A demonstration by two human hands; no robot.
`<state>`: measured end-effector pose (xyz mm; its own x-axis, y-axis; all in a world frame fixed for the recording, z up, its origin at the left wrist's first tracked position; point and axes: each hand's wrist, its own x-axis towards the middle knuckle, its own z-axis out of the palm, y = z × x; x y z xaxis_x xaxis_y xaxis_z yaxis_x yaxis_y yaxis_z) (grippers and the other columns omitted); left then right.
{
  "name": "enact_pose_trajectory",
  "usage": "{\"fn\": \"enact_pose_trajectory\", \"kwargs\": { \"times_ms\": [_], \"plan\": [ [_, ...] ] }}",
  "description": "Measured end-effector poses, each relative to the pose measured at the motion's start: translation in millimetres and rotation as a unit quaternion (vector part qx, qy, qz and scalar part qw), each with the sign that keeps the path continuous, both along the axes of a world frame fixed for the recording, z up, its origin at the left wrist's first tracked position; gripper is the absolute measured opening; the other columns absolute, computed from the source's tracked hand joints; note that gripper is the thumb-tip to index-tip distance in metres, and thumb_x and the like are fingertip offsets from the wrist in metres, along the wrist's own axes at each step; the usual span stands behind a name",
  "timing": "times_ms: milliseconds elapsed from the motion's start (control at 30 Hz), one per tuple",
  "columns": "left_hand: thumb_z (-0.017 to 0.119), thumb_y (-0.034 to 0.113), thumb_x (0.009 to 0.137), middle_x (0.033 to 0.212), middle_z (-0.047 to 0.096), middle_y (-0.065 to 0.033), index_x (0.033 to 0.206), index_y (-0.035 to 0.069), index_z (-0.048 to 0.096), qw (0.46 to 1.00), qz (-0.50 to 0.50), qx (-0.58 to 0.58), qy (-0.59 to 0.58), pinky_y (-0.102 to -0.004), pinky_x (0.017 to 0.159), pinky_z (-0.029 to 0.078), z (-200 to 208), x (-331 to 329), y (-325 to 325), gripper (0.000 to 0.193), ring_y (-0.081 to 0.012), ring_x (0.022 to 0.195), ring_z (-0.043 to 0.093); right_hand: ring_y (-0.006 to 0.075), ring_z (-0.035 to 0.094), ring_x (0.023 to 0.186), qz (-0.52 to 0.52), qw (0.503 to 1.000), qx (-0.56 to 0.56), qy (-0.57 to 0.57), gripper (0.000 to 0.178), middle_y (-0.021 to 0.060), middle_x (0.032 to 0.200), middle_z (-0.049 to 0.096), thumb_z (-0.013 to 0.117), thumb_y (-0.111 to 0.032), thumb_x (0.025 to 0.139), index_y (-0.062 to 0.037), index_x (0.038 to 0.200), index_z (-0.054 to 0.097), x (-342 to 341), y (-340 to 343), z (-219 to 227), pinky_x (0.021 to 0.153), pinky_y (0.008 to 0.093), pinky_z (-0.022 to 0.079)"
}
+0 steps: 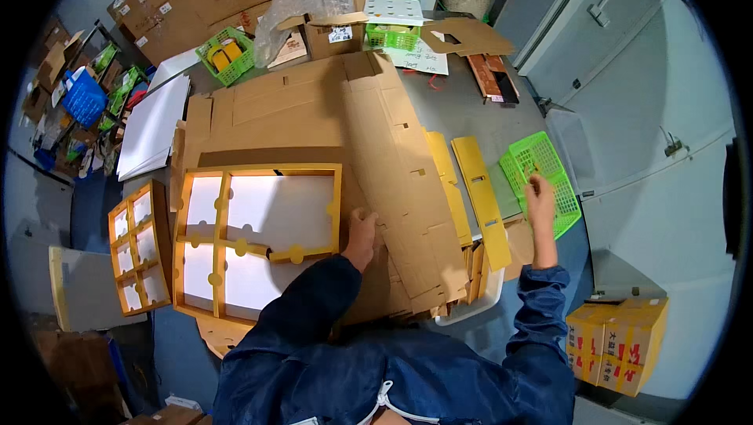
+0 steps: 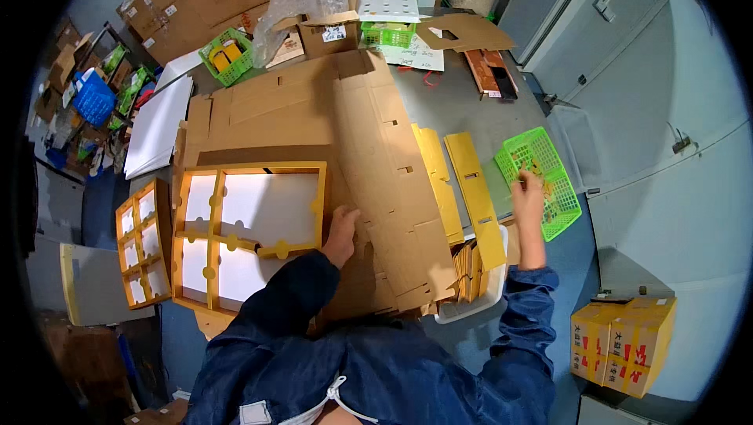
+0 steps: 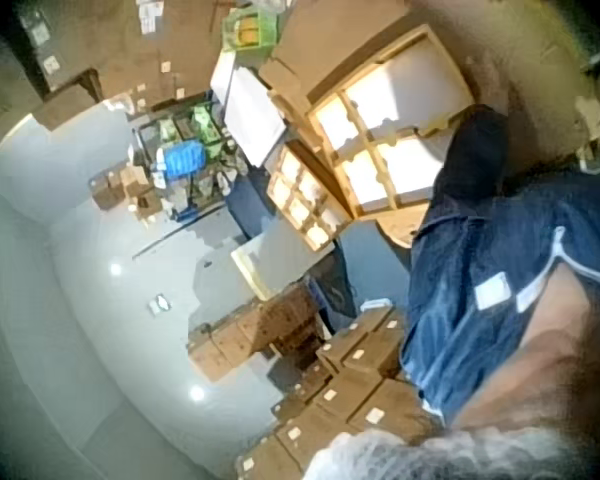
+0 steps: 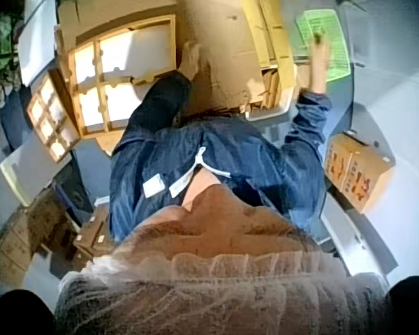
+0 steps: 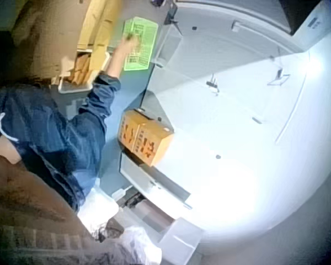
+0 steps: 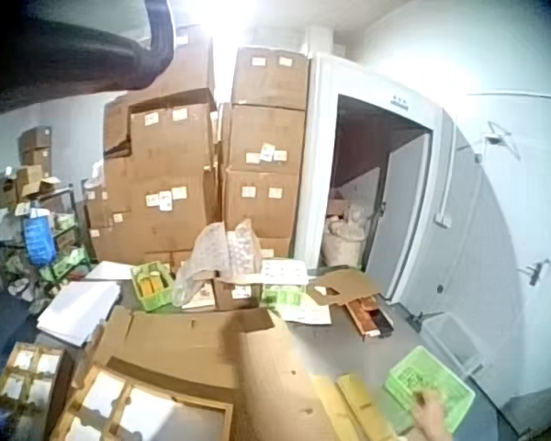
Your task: The person assembles a cardboard box by folding its sides and inserting a white foam sheet and yellow plastic dividers. They then fold the top flaps to close the box. The process is repeated for a second box.
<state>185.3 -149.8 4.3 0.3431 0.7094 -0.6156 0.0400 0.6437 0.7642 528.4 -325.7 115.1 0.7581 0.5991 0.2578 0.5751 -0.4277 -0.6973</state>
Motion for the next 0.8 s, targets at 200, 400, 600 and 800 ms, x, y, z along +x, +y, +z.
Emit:
{"fn": "enact_pose_trajectory", "kwargs": {
  "times_ms": [200, 400, 600, 800],
  "plan": [
    [0.06, 0.016, 0.084, 0.132, 0.034, -0.0143, 0.135, 0.005, 0.033, 0.995, 0.028, -0.075, 0.055, -0.0377, 0.095, 0.04, 31, 24, 8, 0.058, -0.0269, 0.119, 0.039, 0.0345, 0.055, 0.104, 0.299, 0.948, -0.096, 0.058, 0.045, 0.0181, 0.117, 0.056, 0.069, -0.02, 0.079, -0.001, 0.117, 0.054, -156, 84, -106, 0.088, 0.0411, 0.046],
    [0.055, 0.011, 0.086, 0.105, 0.053, -0.0134, 0.139, -0.002, 0.024, 0.996, 0.073, -0.035, -0.025, -0.0301, 0.067, 0.046, 6, 24, 13, 0.062, -0.0185, 0.085, 0.054, 0.0448, 0.036, 0.125, 0.281, 0.932, -0.197, -0.119, 0.079, 0.0279, 0.134, 0.039, 0.077, -0.031, 0.07, 0.004, 0.13, 0.04, -213, 104, -101, 0.101, 0.0515, 0.034],
    [0.053, 0.011, 0.09, 0.091, 0.06, -0.0075, 0.116, 0.0, 0.05, 0.993, -0.02, -0.057, -0.097, -0.0265, 0.071, 0.048, -4, 20, 25, 0.028, -0.0148, 0.079, 0.056, 0.0429, 0.048, 0.114, 0.291, 0.943, -0.117, -0.113, 0.074, 0.0286, 0.126, 0.047, 0.072, -0.022, 0.073, 0.0037, 0.133, 0.037, -200, 99, -102, 0.094, 0.0475, 0.042],
    [0.05, 0.013, 0.095, 0.108, 0.059, -0.0095, 0.121, 0.0, 0.048, 0.986, -0.038, -0.025, -0.162, -0.028, 0.082, 0.049, 29, 24, 16, 0.029, -0.0159, 0.095, 0.057, 0.0393, 0.061, 0.089, 0.232, 0.95, -0.205, 0.046, 0.058, 0.0267, 0.093, 0.062, 0.059, -0.01, 0.077, 0.0022, 0.13, 0.04, -175, 104, -71, 0.076, 0.0459, 0.05]
  ]
}}
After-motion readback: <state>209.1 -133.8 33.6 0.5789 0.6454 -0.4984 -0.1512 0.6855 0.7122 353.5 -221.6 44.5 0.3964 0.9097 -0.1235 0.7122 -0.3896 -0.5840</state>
